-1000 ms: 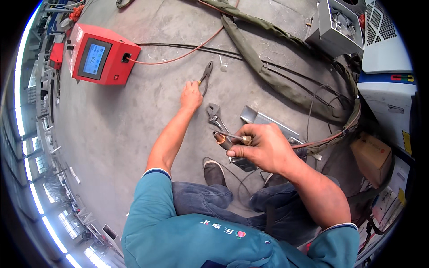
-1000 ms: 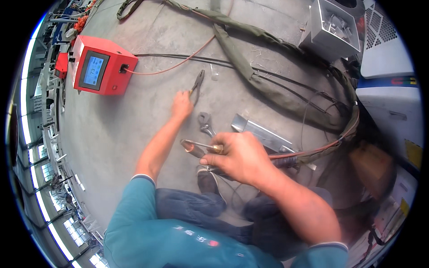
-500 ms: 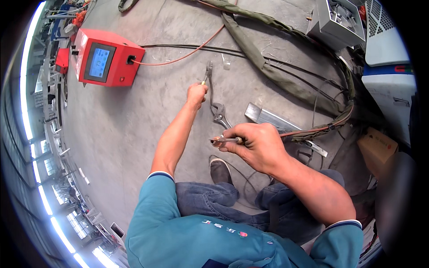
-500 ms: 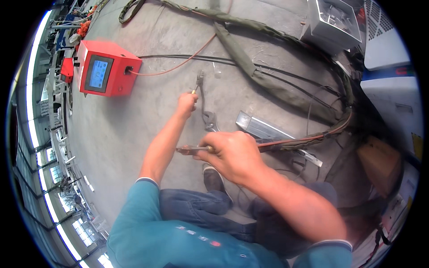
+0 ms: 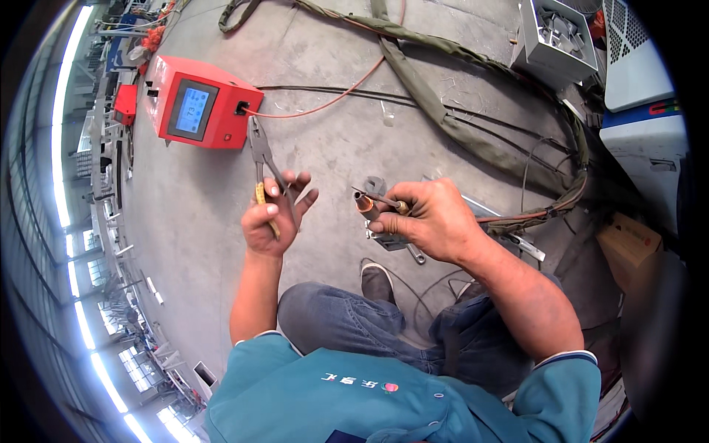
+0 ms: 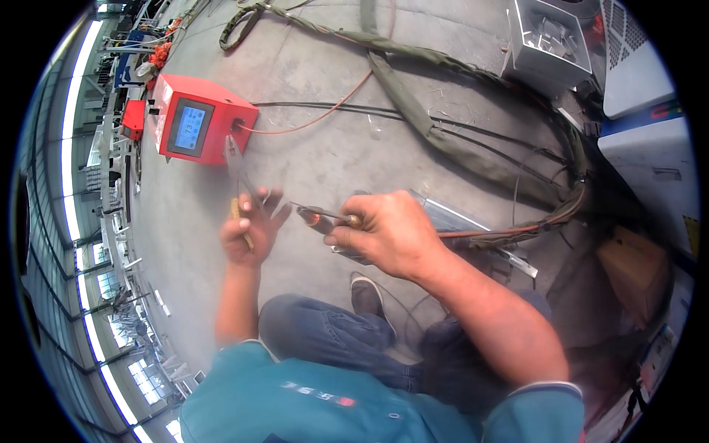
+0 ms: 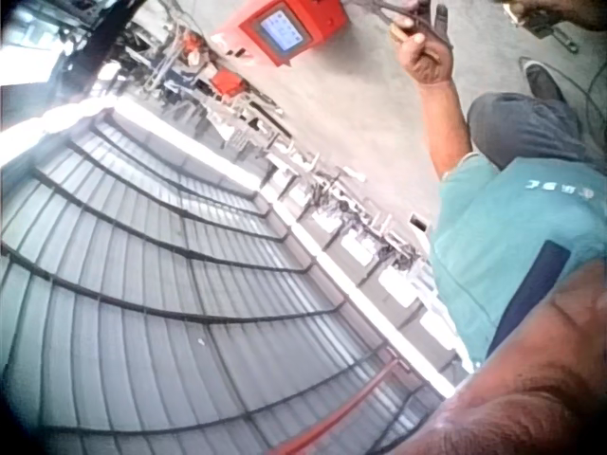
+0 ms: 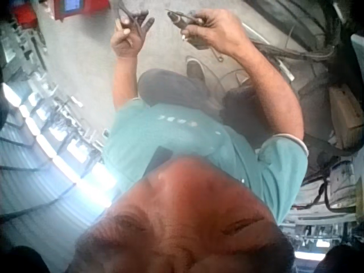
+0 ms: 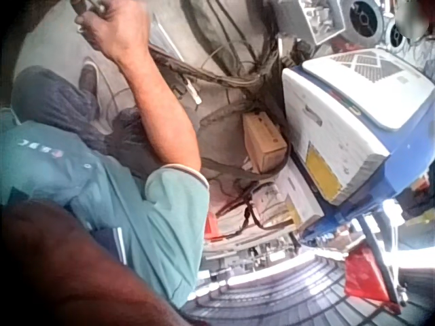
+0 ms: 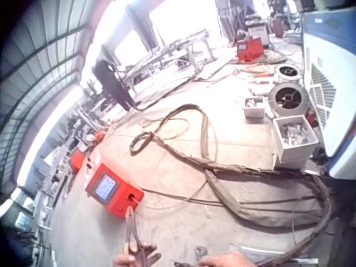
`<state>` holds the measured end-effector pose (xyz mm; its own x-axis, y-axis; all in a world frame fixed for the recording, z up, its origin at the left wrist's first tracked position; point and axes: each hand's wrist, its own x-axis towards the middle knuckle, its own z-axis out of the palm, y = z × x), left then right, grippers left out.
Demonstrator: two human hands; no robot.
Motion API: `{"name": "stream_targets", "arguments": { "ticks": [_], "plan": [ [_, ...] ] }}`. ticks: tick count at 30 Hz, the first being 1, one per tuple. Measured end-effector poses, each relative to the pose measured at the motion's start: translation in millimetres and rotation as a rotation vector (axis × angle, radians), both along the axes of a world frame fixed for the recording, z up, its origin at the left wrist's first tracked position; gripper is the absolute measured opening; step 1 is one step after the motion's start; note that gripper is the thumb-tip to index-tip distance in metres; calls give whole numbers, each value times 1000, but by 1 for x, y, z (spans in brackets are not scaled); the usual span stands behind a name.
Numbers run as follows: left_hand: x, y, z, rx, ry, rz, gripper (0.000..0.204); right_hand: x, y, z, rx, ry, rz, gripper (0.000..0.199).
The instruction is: The person sits on the floor and uses a welding torch to join metal parts. They adjust the welding machine settings on a touchscreen and use pliers and a wrench to secure connections.
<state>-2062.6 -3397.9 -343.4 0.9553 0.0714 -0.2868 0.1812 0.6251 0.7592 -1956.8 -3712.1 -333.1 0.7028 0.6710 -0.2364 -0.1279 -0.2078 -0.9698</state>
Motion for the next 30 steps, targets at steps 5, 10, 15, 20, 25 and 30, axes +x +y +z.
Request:
{"name": "stream_targets", "arguments": {
  "ticks": [5,10,15,20,25,30],
  "plan": [
    [-20,-15,40,630,-42,-82,58,-2,-2,5,59,19,-77,26],
    [-16,-29,91,1530,-195,-316,62,-5,-2,6,59,-83,-101,25],
    [-10,-34,119,1956,-334,-640,53,-9,1,10,36,-68,-63,27],
    [-8,-43,134,2092,-291,-803,58,-11,2,10,9,-139,-29,29],
    [-3,-46,143,2086,-269,-876,71,-15,3,2,39,-163,-34,30],
    [1,-50,146,2098,-284,-906,73,-12,2,3,13,-209,-14,30]
  ]
}}
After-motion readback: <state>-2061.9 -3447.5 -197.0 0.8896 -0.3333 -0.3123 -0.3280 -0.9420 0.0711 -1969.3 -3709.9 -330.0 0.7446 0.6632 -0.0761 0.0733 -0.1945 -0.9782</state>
